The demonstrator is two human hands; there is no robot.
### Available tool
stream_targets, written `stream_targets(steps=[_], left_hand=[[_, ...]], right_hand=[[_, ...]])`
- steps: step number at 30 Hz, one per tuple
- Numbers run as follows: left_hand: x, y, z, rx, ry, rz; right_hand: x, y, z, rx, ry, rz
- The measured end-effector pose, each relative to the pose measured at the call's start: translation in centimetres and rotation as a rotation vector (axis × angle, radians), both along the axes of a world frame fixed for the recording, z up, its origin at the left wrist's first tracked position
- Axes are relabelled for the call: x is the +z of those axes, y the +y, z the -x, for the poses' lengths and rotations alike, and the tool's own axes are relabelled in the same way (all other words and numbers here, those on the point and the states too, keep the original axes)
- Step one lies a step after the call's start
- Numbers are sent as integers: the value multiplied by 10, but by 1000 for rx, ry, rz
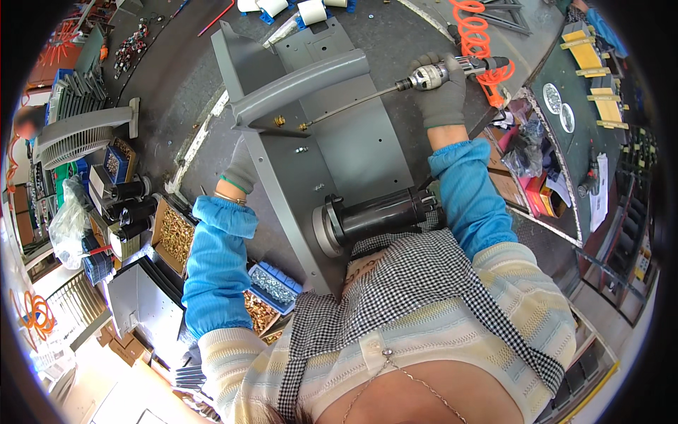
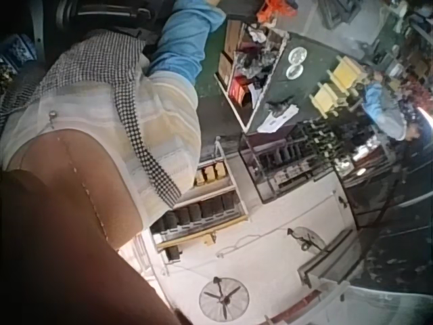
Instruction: Assembling a metal housing unit using an air-powered screwdriver and screws.
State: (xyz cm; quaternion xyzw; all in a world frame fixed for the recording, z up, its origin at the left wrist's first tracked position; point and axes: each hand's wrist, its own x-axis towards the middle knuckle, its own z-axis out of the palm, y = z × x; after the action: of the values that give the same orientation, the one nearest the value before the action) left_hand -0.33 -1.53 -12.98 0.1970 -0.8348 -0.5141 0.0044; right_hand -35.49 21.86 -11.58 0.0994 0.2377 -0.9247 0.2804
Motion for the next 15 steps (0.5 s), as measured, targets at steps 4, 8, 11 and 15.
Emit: stream_targets(steps=[4,8,11,15], left_hand=[[0,3,-4,4,-14,1],[1,5,-3,10,-22,3],[1,3,-1,16,-31,-3],[1,1,1,16,-41,-6]], right_hand=[[12,-4,-7,16,6,26],[10,-5,-3,-14,20,-36],[5,-5,-3,-26,22,-50],[5,-4,-5,-28,-15,-51]])
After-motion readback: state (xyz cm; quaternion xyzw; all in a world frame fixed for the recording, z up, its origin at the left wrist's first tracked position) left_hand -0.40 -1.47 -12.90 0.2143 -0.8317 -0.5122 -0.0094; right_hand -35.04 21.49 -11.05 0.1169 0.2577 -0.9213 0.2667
